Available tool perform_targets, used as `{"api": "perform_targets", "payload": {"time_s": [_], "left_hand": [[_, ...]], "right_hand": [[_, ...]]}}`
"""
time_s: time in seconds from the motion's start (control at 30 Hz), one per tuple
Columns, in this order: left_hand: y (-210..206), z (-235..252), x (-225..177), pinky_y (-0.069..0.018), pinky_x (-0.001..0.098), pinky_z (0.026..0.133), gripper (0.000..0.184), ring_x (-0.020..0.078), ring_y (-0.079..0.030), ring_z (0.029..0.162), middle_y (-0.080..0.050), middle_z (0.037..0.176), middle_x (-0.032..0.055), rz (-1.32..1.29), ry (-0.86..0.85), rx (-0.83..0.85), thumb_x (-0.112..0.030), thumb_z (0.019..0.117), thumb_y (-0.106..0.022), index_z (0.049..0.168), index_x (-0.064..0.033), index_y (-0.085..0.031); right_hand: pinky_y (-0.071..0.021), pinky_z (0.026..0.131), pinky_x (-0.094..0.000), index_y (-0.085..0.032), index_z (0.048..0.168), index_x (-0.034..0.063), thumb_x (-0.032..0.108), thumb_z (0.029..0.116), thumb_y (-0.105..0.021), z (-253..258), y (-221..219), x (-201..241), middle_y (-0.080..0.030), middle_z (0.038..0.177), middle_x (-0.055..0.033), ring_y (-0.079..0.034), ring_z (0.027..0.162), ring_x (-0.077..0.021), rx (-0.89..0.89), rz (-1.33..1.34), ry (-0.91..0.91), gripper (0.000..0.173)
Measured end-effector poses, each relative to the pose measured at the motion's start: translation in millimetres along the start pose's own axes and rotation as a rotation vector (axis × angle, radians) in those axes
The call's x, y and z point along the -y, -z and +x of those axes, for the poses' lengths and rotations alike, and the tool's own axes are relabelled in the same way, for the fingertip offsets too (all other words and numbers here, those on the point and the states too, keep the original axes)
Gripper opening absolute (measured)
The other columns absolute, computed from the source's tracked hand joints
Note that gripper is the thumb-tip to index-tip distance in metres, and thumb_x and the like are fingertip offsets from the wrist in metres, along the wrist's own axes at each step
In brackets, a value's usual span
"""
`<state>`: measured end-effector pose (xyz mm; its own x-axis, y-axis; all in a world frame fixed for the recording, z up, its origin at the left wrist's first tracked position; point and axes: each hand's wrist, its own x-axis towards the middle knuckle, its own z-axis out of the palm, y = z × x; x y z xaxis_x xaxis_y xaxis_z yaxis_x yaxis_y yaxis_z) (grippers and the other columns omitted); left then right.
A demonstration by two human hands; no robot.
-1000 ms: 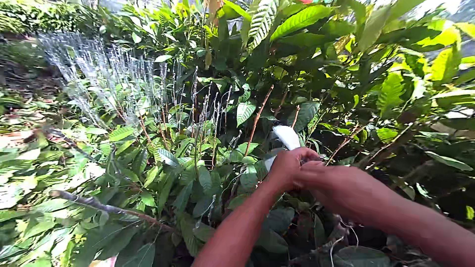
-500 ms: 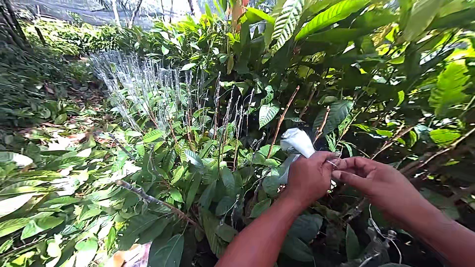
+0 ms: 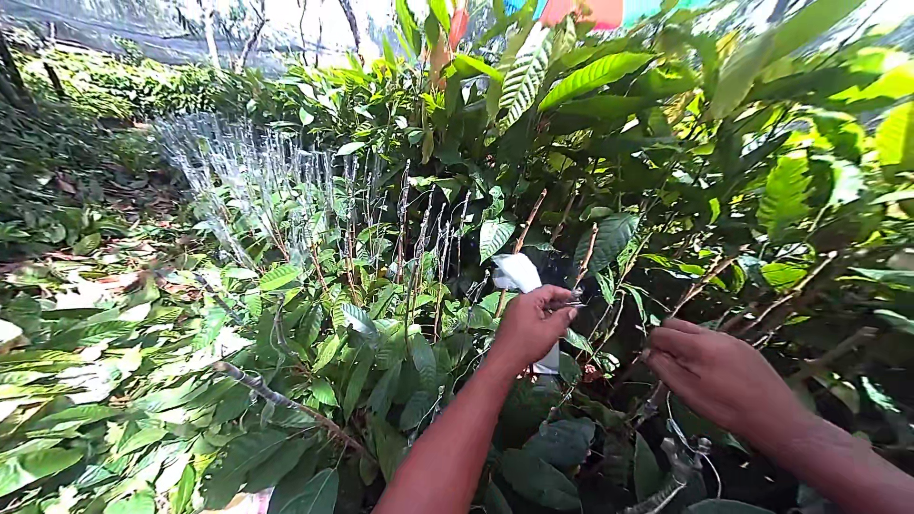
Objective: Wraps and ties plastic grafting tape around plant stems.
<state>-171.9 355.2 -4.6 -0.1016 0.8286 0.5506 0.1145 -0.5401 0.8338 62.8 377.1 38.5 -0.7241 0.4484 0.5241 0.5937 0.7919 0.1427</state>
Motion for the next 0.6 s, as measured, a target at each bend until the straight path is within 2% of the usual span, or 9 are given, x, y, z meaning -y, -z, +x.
{"api": "perform_targets", "payload": {"time_s": [0.07, 0.1, 0.13, 0.2, 0.27, 0.33, 0.43, 0.5, 0.6], "left_hand": [[10, 6, 0, -0.0583, 0.0270, 0.072, 0.021, 0.0097, -0.067, 0.075, -0.071, 0.097, 0.0104, -0.042, 0.046, -0.067, -0.008, 0.0988, -0.065, 0.116, 0.0031, -0.068], [15, 7, 0, -0.0585, 0.0273, 0.073, 0.021, 0.0101, -0.067, 0.076, -0.071, 0.098, 0.0109, -0.053, 0.065, -0.074, -0.008, 0.0990, -0.066, 0.117, 0.0032, -0.068], [17, 8, 1, -0.0583, 0.0278, 0.074, 0.022, 0.0105, -0.068, 0.078, -0.071, 0.099, 0.0109, -0.054, 0.084, -0.065, -0.009, 0.0994, -0.065, 0.118, 0.0028, -0.068], [15, 6, 3, -0.0584, 0.0288, 0.075, 0.023, 0.0112, -0.068, 0.079, -0.072, 0.100, 0.0104, -0.059, 0.098, -0.031, -0.009, 0.0995, -0.065, 0.119, 0.0024, -0.067], [11, 3, 4, -0.0584, 0.0280, 0.072, 0.021, 0.0105, -0.067, 0.076, -0.071, 0.097, 0.0090, -0.079, 0.093, -0.014, -0.007, 0.0985, -0.066, 0.117, 0.0025, -0.067], [9, -1, 3, -0.0588, 0.0264, 0.071, 0.019, 0.0093, -0.067, 0.074, -0.071, 0.095, 0.0077, -0.096, 0.077, -0.006, -0.006, 0.0975, -0.067, 0.115, 0.0026, -0.068], [7, -8, 0, -0.0594, 0.0253, 0.071, 0.017, 0.0084, -0.068, 0.074, -0.072, 0.093, 0.0055, -0.098, 0.055, 0.026, -0.006, 0.0971, -0.067, 0.112, 0.0025, -0.069], [4, -11, -1, -0.0601, 0.0255, 0.072, 0.015, 0.0086, -0.069, 0.074, -0.072, 0.092, 0.0044, -0.111, 0.048, 0.079, -0.006, 0.0971, -0.067, 0.110, 0.0019, -0.069], [-2, -15, -1, -0.0606, 0.0265, 0.072, 0.015, 0.0089, -0.069, 0.074, -0.072, 0.092, 0.0031, -0.144, 0.048, 0.161, -0.005, 0.0961, -0.066, 0.109, 0.0017, -0.070]], "right_hand": [[-0.0542, 0.058, -0.0556, -0.069, 0.081, 0.0048, 0.020, 0.0945, -0.054, -10, -2, 25, -0.066, 0.081, -0.0124, -0.068, 0.071, -0.0323, 0.106, 0.101, 0.064, 0.025], [-0.0571, 0.063, -0.0542, -0.074, 0.089, 0.0081, 0.022, 0.0971, -0.055, -11, -3, 39, -0.069, 0.085, -0.0101, -0.070, 0.076, -0.0299, 0.152, 0.136, 0.101, 0.024], [-0.0587, 0.073, -0.0563, -0.077, 0.098, 0.0099, 0.021, 0.0998, -0.056, -9, -2, 50, -0.073, 0.093, -0.0108, -0.072, 0.086, -0.0318, 0.194, 0.153, 0.108, 0.024], [-0.0511, 0.091, -0.0638, -0.075, 0.115, 0.0097, 0.021, 0.1027, -0.058, 0, 10, 59, -0.071, 0.116, -0.0168, -0.065, 0.110, -0.0409, 0.297, 0.149, -0.014, 0.024], [-0.0453, 0.102, -0.0628, -0.072, 0.123, 0.0092, 0.026, 0.1035, -0.059, 14, 21, 54, -0.065, 0.130, -0.0179, -0.058, 0.124, -0.0409, 0.340, 0.157, -0.215, 0.029], [-0.0462, 0.104, -0.0593, -0.072, 0.122, 0.0075, 0.028, 0.1030, -0.060, 19, 25, 51, -0.064, 0.130, -0.0179, -0.059, 0.123, -0.0379, 0.288, 0.219, -0.365, 0.030], [-0.0461, 0.102, -0.0597, -0.071, 0.125, 0.0067, 0.027, 0.1016, -0.062, 23, 22, 62, -0.066, 0.128, -0.0176, -0.061, 0.120, -0.0385, 0.203, 0.155, -0.382, 0.032], [-0.0483, 0.096, -0.0615, -0.071, 0.122, 0.0056, 0.023, 0.1008, -0.063, 25, 12, 68, -0.069, 0.121, -0.0185, -0.063, 0.115, -0.0407, 0.099, 0.016, -0.272, 0.029], [-0.0539, 0.081, -0.0582, -0.073, 0.098, 0.0016, 0.006, 0.0956, -0.063, 26, -4, 61, -0.072, 0.095, -0.0180, -0.070, 0.092, -0.0396, -0.115, -0.212, 0.002, 0.011]]}}
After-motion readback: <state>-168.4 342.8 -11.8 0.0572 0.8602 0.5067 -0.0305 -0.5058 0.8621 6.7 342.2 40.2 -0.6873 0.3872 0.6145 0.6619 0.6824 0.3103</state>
